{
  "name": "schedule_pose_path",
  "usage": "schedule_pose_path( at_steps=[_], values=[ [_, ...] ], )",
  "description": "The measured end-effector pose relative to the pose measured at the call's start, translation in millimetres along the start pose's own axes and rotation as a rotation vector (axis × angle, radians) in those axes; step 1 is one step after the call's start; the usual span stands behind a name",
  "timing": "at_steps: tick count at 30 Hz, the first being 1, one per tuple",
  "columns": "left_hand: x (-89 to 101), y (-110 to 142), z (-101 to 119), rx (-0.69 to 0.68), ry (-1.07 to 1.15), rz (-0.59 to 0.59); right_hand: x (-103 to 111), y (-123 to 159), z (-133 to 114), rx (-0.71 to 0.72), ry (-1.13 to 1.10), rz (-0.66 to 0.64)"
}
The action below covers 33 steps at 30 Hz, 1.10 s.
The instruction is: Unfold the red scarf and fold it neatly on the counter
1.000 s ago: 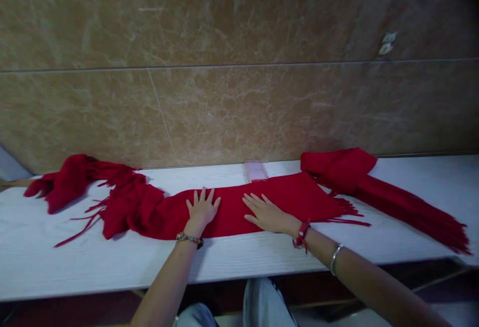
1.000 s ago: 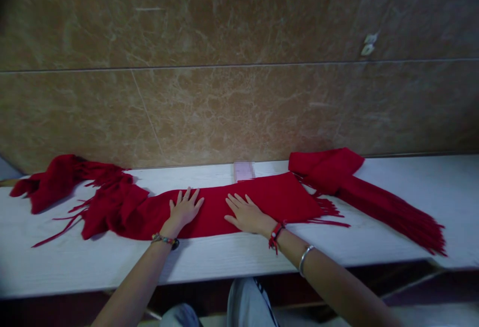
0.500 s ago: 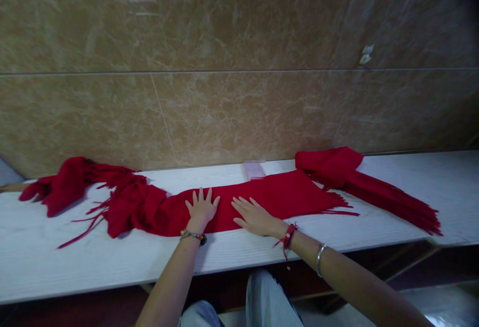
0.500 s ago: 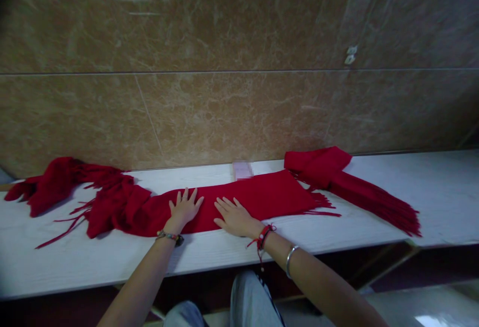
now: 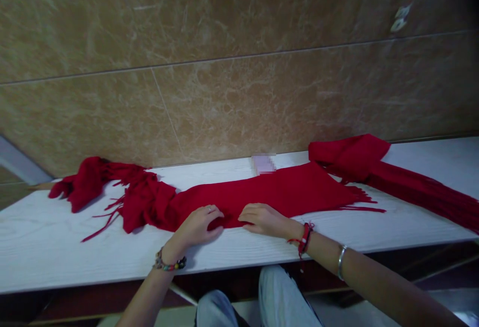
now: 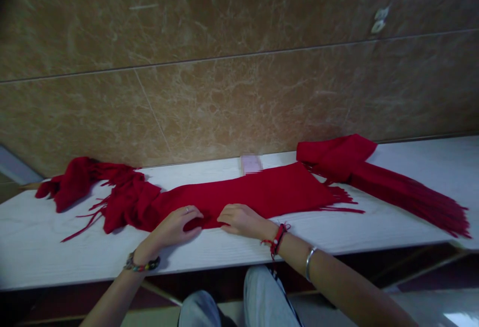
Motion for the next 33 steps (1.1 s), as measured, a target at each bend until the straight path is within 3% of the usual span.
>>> schedule_pose_path(
  at_steps=[10, 19, 27, 33],
  values=[
    [-5.5, -5, -4, 0.019, -0.146, 0.053, 4, -4, -5, -0.055, 0.04, 0.012],
    [-3.5, -4, -2, -0.042, -0.201, 0.197, -1, -7, 6, -0.158, 0.037, 0.1],
    [-6.2, -5, -3, -0.031, -0.163, 0.139, -3, -9, 7, -0.207, 0.009, 0.097],
    [-1.0, 2, 4, -0.087, -0.184, 0.121, 3, -2, -5, -0.083, 0.111, 0.018]
  ],
)
Point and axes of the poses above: each hand's wrist, its own y-axis away from the middle knuckle, its own x-axis out of the back of the hand, z = x × y, the point moved 6 cm from there along -y, towards the middle knuckle, and after that the axes turned 9 degrees about -y, right-handed, at the moved point
